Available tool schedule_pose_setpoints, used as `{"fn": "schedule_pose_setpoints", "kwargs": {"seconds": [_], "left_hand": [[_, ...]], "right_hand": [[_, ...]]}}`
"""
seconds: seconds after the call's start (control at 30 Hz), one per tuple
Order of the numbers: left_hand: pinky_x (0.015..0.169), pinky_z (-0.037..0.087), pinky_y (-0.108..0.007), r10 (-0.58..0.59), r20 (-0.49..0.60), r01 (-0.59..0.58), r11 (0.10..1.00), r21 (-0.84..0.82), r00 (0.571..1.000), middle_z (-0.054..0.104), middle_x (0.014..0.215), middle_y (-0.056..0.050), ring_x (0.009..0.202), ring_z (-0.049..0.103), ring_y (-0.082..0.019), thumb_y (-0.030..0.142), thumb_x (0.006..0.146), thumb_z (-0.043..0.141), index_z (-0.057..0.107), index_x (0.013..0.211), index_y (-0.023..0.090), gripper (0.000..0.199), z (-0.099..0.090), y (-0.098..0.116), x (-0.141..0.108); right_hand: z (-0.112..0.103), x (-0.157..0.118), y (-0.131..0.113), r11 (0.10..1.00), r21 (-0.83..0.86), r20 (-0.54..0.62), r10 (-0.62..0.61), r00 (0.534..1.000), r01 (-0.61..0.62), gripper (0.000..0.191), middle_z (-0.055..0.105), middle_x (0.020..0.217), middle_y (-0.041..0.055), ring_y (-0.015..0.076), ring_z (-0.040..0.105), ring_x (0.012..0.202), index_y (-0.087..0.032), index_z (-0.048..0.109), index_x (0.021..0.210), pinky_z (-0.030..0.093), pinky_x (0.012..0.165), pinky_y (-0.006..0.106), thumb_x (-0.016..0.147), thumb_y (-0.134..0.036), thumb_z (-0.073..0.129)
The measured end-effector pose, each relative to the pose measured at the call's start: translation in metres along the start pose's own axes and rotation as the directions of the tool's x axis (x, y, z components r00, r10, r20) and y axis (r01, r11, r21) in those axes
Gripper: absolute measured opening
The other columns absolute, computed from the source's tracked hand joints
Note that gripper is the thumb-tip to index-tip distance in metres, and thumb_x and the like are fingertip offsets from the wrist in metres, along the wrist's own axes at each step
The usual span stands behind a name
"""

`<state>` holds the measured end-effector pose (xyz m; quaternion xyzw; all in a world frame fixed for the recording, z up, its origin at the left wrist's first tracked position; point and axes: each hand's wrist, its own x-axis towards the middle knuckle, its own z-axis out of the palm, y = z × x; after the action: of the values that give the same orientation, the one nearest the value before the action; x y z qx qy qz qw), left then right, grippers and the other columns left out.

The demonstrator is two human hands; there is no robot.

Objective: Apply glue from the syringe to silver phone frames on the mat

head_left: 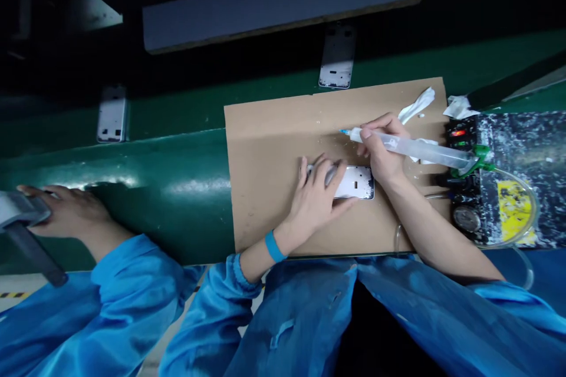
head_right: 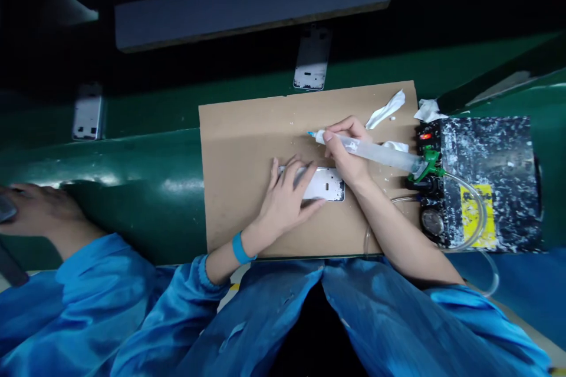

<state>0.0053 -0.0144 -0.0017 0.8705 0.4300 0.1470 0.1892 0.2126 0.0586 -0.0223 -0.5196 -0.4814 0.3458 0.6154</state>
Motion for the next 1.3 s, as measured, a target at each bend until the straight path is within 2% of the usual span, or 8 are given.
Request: {"fn": "schedule_pose_setpoints", "kwargs": {"seconds": [0.07,0.17,0.27,0.37,0.47,0.7,0.93,1.3], "left_hand": [[0.146,0.028,-0.078,0.053,-0.003,-0.052,0.995,0.083,0.999,0.068,0.162,-0.025,0.164,0.059,-0.042,0.051,0.119,0.066,0.061,0.167,0.014,0.061,0.004,-0.003,0.009],[0.147,0.028,-0.077,0.22,0.029,-0.222,0.967,0.122,0.975,0.072,0.16,-0.016,0.162,0.063,-0.033,0.027,0.121,0.063,0.073,0.154,0.022,0.035,-0.003,-0.019,0.022],[0.146,0.039,-0.07,0.365,0.03,-0.366,0.929,0.06,0.93,0.076,0.154,-0.014,0.156,0.068,-0.028,0.006,0.116,0.059,0.08,0.133,0.02,0.03,-0.008,-0.035,0.026],[0.141,0.052,-0.058,0.425,-0.009,-0.425,0.904,-0.052,0.905,0.082,0.138,-0.01,0.135,0.078,-0.022,-0.004,0.111,0.053,0.08,0.12,0.017,0.035,-0.001,-0.038,0.024],[0.14,0.054,-0.058,0.42,-0.046,-0.422,0.895,-0.142,0.906,0.084,0.129,-0.008,0.125,0.081,-0.02,-0.004,0.11,0.049,0.078,0.123,0.017,0.038,0.009,-0.033,0.021],[0.141,0.055,-0.056,0.361,-0.048,-0.361,0.895,-0.262,0.931,0.083,0.133,-0.009,0.133,0.08,-0.022,-0.004,0.108,0.052,0.076,0.127,0.016,0.036,0.009,-0.029,0.019],[0.14,0.056,-0.056,0.285,-0.072,-0.29,0.874,-0.391,0.956,0.083,0.132,-0.008,0.133,0.079,-0.022,-0.005,0.109,0.045,0.076,0.127,0.018,0.043,0.008,-0.026,0.021],[0.142,0.055,-0.057,0.285,0.012,-0.26,0.89,-0.376,0.958,0.083,0.136,-0.007,0.139,0.078,-0.022,-0.001,0.114,0.047,0.077,0.128,0.019,0.039,-0.001,-0.022,0.024]], "right_hand": [[-0.003,0.002,0.001,0.999,0.034,0.001,0.006,1.0,-0.006,0.037,0.064,0.06,-0.0075,0.0139,0.052,0.042,-0.032,0.072,0.093,0.034,0.042,0.031,0.097,-0.063,0.092],[-0.007,0.006,0.001,0.996,0.088,-0.025,0.015,1.0,-0.012,0.034,0.063,0.06,-0.0083,0.0134,0.052,0.042,-0.032,0.07,0.092,0.034,0.041,0.03,0.097,-0.058,0.091],[-0.007,0.009,0.001,0.995,0.096,-0.052,0.029,0.998,-0.024,0.036,0.064,0.061,-0.0083,0.0134,0.053,0.042,-0.032,0.069,0.091,0.034,0.041,0.029,0.095,-0.059,0.093],[-0.006,0.008,0.0,0.995,0.084,-0.022,0.053,0.998,-0.051,0.038,0.063,0.058,-0.0082,0.0135,0.053,0.042,-0.031,0.07,0.091,0.036,0.042,0.028,0.095,-0.06,0.093],[-0.004,0.004,-0.002,0.996,0.049,0.046,0.066,0.997,-0.069,0.037,0.064,0.058,-0.0076,0.013,0.052,0.042,-0.03,0.071,0.092,0.039,0.043,0.028,0.095,-0.059,0.094],[-0.004,-0.004,-0.01,0.984,-0.13,0.24,0.148,0.959,-0.12,0.042,0.071,0.062,-0.004,0.0127,0.054,0.047,-0.028,0.071,0.085,0.042,0.046,0.027,0.094,-0.063,0.093],[-0.004,-0.007,-0.012,0.964,-0.213,0.272,0.215,0.938,-0.159,0.029,0.08,0.078,-0.0012,0.0162,0.067,0.061,-0.03,0.077,0.092,0.055,0.054,0.031,0.094,-0.052,0.096],[-0.004,-0.004,-0.019,0.962,-0.257,0.298,0.168,0.94,-0.09,0.022,0.083,0.08,-0.0021,0.0176,0.071,0.064,-0.033,0.08,0.093,0.059,0.056,0.032,0.092,-0.046,0.098]]}}
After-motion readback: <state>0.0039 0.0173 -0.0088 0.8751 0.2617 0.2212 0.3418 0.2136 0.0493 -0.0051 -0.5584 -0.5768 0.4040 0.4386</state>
